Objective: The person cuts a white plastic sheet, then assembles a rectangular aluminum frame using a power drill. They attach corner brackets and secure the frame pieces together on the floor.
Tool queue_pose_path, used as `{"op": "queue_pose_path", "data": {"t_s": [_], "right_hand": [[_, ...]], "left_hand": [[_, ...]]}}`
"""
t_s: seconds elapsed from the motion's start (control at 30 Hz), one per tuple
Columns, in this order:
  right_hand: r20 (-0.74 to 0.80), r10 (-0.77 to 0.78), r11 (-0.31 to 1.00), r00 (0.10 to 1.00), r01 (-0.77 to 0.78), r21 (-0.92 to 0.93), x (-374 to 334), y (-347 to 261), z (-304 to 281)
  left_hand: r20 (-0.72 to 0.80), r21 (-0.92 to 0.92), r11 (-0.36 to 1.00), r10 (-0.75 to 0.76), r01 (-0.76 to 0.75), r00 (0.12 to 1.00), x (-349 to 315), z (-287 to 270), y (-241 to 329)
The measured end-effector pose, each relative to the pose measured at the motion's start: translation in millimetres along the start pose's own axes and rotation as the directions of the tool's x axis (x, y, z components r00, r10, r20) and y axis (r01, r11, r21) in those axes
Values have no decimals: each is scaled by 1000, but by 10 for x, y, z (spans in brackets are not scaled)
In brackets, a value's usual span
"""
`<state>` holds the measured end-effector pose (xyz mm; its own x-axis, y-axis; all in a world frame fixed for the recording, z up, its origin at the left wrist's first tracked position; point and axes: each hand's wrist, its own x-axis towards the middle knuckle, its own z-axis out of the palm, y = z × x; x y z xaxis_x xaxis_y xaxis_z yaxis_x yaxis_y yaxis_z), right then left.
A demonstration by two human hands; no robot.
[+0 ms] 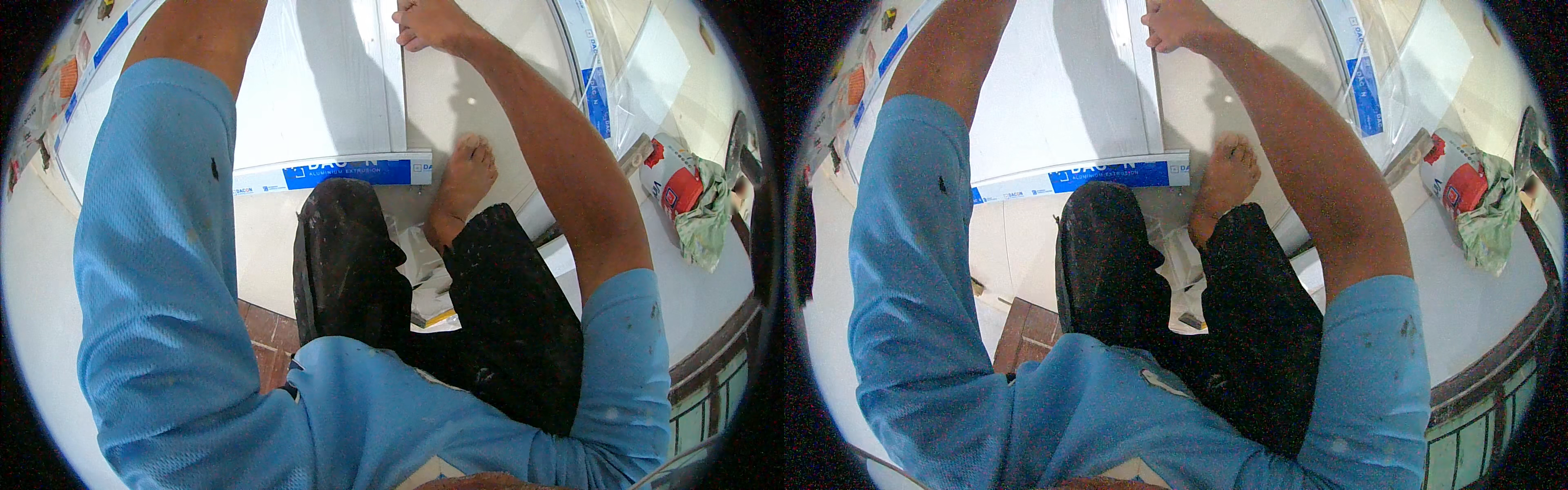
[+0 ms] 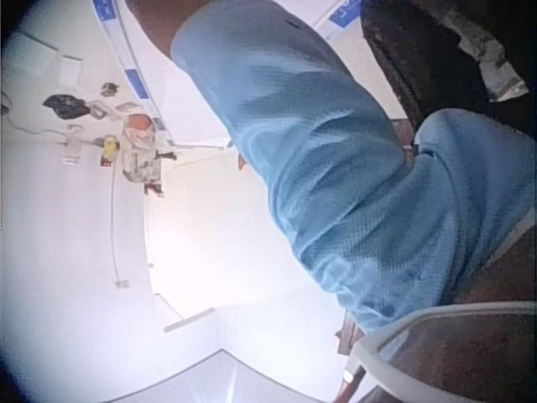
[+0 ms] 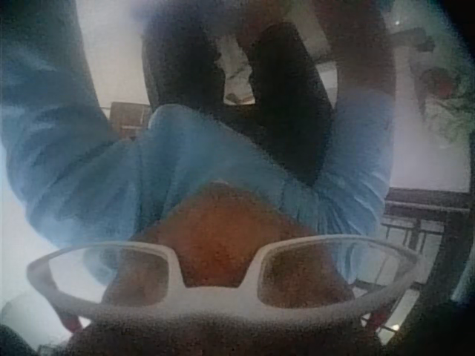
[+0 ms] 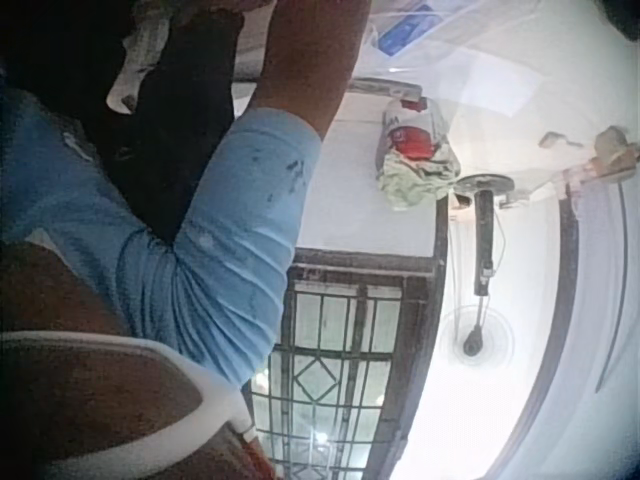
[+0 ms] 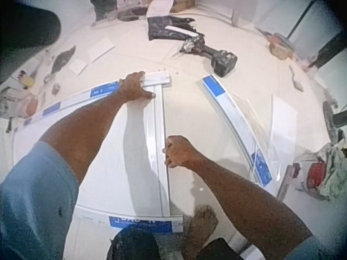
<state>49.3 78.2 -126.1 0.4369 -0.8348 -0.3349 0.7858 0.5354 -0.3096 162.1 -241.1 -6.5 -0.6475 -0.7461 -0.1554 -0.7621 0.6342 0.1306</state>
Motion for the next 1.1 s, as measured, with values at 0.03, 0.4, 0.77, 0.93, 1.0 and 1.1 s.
{"op": "queue_pose_path", "data": {"t_s": [0.03, 0.4, 0.77, 0.93, 1.0, 1.1], "right_hand": [[42, 2, 1000, 999, -3, 28, 7, 7, 0], [-376, -138, 783, 916, -132, -608, -119, -95, 550], [182, -129, -763, 975, 20, -646, -217, -214, 743], [-503, -284, 416, 816, -368, -831, -337, -243, 1169], [-504, -277, 414, 818, -372, -831, -377, -274, 1265], [-483, -247, 427, 840, -353, -832, -399, -325, 1284]], "left_hand": [[-3, -1, 1000, -7, 7, 1000, 1, 21, -12], [-22, -21, 1000, -4, 4, 1000, -2, 50, -23], [-101, 118, 993, 5, 7, 995, 402, -148, -15], [-191, 49, 994, 106, -98, 976, 45, 121, -49], [-182, 18, 997, 79, -77, 980, -46, 224, -52], [-161, -5, 999, 46, -48, 986, -52, 223, -32]]}}
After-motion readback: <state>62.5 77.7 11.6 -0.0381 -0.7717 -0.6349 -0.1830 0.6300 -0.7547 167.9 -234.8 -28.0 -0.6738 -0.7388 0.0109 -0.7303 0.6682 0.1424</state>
